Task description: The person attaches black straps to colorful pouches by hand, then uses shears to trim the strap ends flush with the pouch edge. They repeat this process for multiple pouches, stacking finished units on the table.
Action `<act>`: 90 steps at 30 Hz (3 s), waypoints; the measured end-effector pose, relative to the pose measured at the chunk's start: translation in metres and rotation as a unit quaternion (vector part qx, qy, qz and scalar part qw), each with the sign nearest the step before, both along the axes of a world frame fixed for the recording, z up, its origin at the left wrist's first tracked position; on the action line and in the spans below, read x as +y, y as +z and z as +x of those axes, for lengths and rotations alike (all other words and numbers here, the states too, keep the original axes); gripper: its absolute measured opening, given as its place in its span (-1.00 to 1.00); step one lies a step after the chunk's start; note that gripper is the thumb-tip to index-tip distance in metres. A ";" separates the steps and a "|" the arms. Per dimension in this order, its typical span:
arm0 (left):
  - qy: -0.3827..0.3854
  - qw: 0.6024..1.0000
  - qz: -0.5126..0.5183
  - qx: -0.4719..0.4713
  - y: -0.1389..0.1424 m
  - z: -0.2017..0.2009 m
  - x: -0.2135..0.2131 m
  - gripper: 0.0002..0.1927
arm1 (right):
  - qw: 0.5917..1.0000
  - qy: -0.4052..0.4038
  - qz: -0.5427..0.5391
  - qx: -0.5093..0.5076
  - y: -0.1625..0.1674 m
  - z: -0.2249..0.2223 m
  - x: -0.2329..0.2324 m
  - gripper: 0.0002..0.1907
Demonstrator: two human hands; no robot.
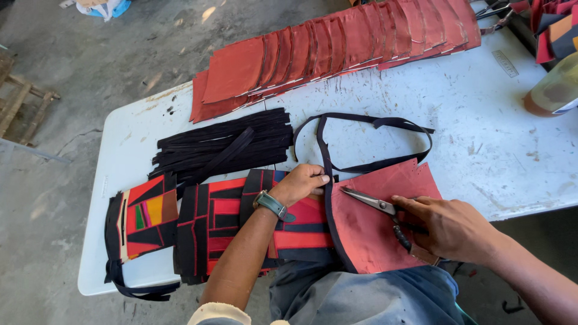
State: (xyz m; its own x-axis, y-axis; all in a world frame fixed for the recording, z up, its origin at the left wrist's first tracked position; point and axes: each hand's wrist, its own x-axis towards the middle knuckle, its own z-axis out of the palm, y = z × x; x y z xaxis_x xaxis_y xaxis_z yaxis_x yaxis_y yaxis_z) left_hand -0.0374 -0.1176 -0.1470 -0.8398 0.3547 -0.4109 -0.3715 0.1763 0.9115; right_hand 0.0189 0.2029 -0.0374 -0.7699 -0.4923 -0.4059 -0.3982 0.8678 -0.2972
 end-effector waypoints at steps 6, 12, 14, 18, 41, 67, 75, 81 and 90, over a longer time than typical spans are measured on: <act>0.003 1.000 0.022 -0.002 -0.005 -0.002 -0.003 -0.75 | 1.000 -0.004 -0.023 -0.019 -0.014 -0.008 0.000 -0.21; 0.012 1.000 -0.009 -0.004 -0.005 -0.002 -0.003 -0.73 | 0.995 -0.010 -0.097 -0.002 -0.016 -0.010 0.004 -0.27; 0.011 1.000 -0.009 -0.001 -0.004 -0.001 -0.002 -0.73 | 0.996 0.003 -0.094 0.006 -0.015 -0.011 0.003 -0.29; 0.009 1.000 -0.003 0.006 -0.003 -0.001 -0.002 -0.73 | 0.993 0.023 -0.113 0.006 -0.015 -0.016 -0.001 -0.28; -0.001 0.999 -0.037 0.007 -0.001 -0.001 -0.002 -0.72 | 0.992 0.003 -0.122 -0.041 0.004 -0.020 -0.010 -0.35; 0.014 1.000 0.004 0.003 -0.008 -0.001 -0.003 -0.73 | 0.996 -0.044 -0.061 -0.041 -0.014 -0.025 0.034 -0.26; 0.014 0.999 0.035 -0.032 0.001 0.002 -0.003 -0.74 | 0.971 -0.184 0.104 0.111 -0.061 -0.053 0.118 -0.25; -0.038 0.987 -0.016 0.158 0.034 0.012 0.006 -0.68 | 0.903 -0.072 0.092 0.414 -0.050 -0.045 0.111 -0.28; 0.046 0.898 -0.094 0.427 0.160 0.051 0.045 -0.89 | 0.847 -0.036 -0.329 0.417 0.022 -0.027 0.029 -0.09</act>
State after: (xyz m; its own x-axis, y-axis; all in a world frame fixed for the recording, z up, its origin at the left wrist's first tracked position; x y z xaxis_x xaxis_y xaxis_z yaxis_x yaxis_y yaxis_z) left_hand 0.0137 -0.0726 0.0127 -0.8990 0.2599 0.3525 0.4290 0.3606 0.8282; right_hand -0.0084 0.2317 -0.0150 -0.6914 -0.3402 0.6374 -0.6606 0.6549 -0.3670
